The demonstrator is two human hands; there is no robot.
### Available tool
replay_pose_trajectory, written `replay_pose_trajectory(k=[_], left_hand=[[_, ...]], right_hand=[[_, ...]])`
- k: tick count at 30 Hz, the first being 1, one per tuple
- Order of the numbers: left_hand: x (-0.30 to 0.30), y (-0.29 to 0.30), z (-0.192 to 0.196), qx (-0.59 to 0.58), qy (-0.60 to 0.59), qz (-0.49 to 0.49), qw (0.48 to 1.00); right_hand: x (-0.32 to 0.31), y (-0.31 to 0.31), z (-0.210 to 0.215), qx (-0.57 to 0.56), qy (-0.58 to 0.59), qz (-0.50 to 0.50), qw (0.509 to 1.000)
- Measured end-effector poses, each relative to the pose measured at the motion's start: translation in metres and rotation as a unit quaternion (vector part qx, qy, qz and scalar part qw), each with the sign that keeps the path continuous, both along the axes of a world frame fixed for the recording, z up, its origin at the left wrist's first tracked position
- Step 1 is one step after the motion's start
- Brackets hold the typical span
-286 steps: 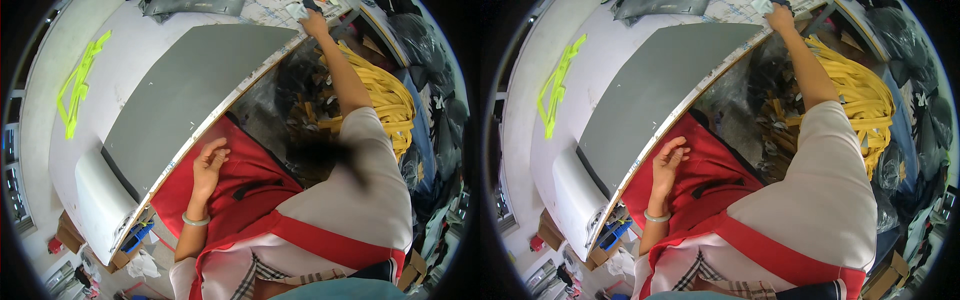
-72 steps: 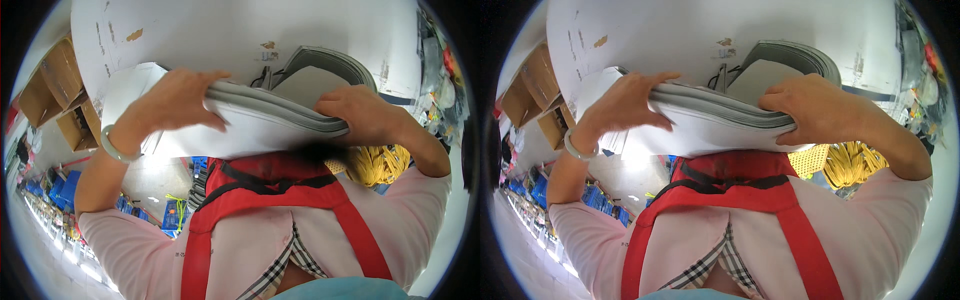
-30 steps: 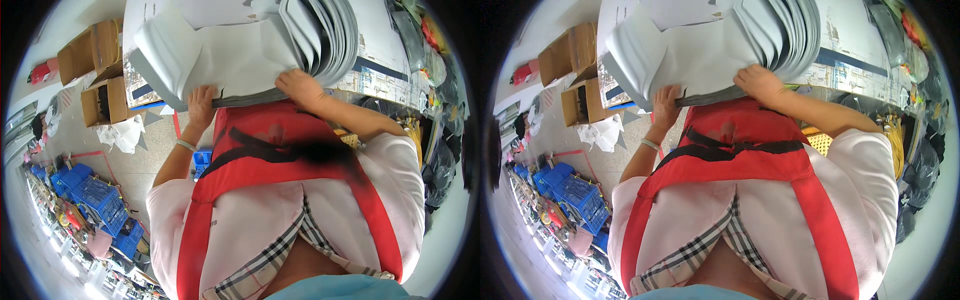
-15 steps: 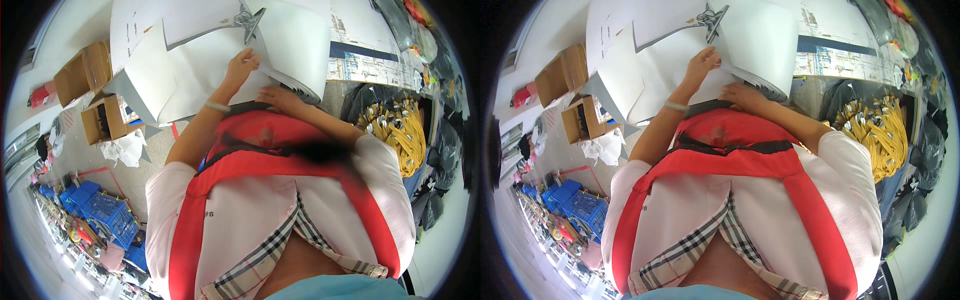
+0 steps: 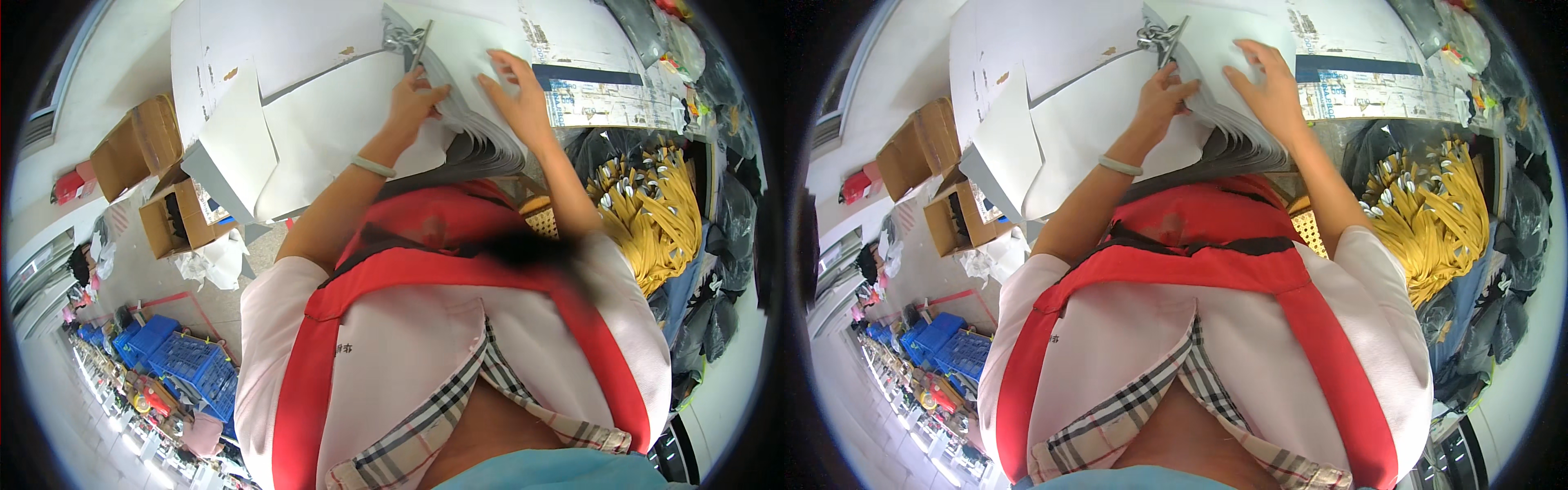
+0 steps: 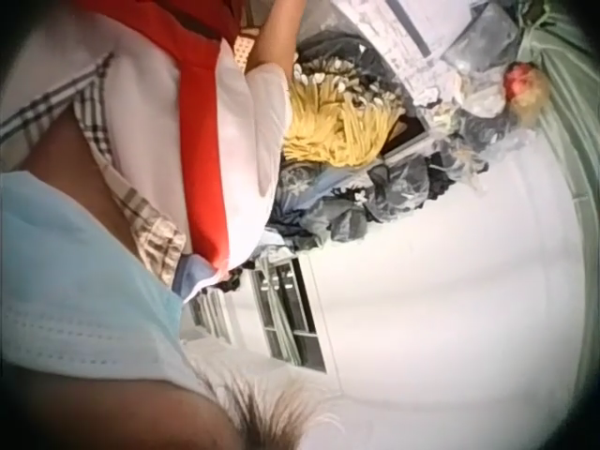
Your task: The recorder is assembling or inspecting garment components, specifically using a template and chalk to mark fabric before stacking and organizing pieces.
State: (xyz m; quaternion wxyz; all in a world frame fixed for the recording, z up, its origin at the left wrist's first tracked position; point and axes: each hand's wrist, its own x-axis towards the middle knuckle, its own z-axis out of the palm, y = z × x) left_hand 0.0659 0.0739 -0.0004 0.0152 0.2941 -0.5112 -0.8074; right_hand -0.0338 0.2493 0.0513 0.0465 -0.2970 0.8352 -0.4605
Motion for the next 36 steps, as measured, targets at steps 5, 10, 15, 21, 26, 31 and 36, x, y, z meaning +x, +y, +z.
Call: replay_pose_trajectory(k=[5, 10, 15, 21, 26, 31, 36], left_hand=[[-0.014, 0.067, -0.029, -0.329, 0.152, -0.063, 0.93], [0.002, 0.109, -0.031, -0.444, 0.287, -0.162, 0.833], [0.021, 0.039, -0.024, -0.334, 0.173, -0.266, 0.887], [0.067, -0.056, -0.039, -0.61, 0.105, -0.135, 0.774], [0.088, -0.036, -0.062, -0.68, 0.051, -0.226, 0.696], [0.08, 0.008, -0.072, -0.675, 0.053, -0.204, 0.707], [0.086, 0.004, -0.077, -0.67, 0.048, -0.222, 0.707]], right_hand=[[-0.027, -0.045, -0.001, 0.12, 0.088, 0.1, 0.984], [-0.016, -0.016, -0.029, 0.26, 0.173, 0.012, 0.95], [-0.048, 0.058, -0.037, 0.223, 0.17, -0.103, 0.954], [-0.118, 0.132, -0.03, 0.248, 0.045, -0.192, 0.948], [-0.164, 0.215, -0.064, 0.131, -0.153, -0.185, 0.962], [-0.151, 0.235, -0.091, 0.041, -0.205, -0.218, 0.953], [-0.147, 0.213, -0.081, 0.057, -0.023, -0.304, 0.951]])
